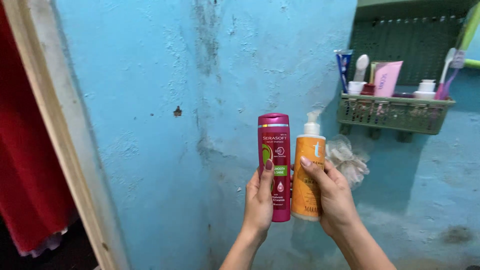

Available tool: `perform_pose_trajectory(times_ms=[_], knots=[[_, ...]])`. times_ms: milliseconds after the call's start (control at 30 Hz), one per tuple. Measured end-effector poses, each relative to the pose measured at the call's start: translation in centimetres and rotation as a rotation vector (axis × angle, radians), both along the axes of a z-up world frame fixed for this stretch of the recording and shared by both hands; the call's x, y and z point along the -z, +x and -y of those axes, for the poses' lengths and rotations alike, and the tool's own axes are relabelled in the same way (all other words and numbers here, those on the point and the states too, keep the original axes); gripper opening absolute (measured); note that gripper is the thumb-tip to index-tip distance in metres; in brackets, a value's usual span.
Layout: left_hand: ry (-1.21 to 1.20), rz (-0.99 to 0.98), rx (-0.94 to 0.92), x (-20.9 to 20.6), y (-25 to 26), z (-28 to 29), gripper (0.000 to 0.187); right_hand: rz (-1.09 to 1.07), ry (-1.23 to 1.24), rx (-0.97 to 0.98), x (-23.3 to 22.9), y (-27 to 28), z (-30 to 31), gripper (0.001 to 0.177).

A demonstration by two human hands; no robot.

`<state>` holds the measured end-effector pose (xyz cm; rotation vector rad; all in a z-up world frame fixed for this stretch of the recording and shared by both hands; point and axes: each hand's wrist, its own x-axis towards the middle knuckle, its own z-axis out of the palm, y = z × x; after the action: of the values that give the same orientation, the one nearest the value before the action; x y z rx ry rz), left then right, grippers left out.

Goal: Organize detergent and shampoo bottles on a bathroom shelf.

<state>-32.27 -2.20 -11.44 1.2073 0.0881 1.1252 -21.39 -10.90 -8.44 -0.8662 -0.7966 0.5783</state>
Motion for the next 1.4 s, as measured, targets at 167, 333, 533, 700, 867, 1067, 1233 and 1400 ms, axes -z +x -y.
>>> perform_pose_trajectory(times_ms=[167, 333, 533, 700, 867, 1067, 1233, 1400], knots=[[0.014, 0.033, -0.026, 1.2, -1.9, -1.0, 0.047, 0.009, 0.002, -0.038, 1.2, -1.8, -1.1, 0.033], [0.007, 0.015, -0.067, 1.3, -4.2, -0.9, 0.048, -0.003, -0.012, -0.087, 1.8, -3.3, -1.9, 0.033], [-0.023, -0.017, -0.147, 1.2, -6.0, -1.3, 0.048, -0.006, -0.024, -0.162, 1.9, -4.5, -3.3, 0.036], [-0.042, -0.030, -0.241, 1.0, -6.7, -1.6, 0.046, -0.031, -0.055, -0.227, 2.1, -4.9, -4.7, 0.038], [-0.025, -0.005, -0.301, 2.6, -6.2, -2.6, 0.048, -0.042, -0.069, -0.278, 2.6, -4.3, -5.8, 0.038], [-0.039, 0.024, -0.366, 3.2, -6.5, -2.3, 0.047, -0.032, -0.086, -0.381, 3.7, -4.0, -7.0, 0.040], [-0.031, 0.044, -0.434, 4.5, -7.4, -2.6, 0.048, -0.038, -0.121, -0.467, 4.3, -4.9, -7.9, 0.041], [-0.073, 0.001, -0.543, 4.9, -9.2, -2.1, 0.047, -0.031, -0.116, -0.565, 5.6, -6.1, -9.5, 0.041]])
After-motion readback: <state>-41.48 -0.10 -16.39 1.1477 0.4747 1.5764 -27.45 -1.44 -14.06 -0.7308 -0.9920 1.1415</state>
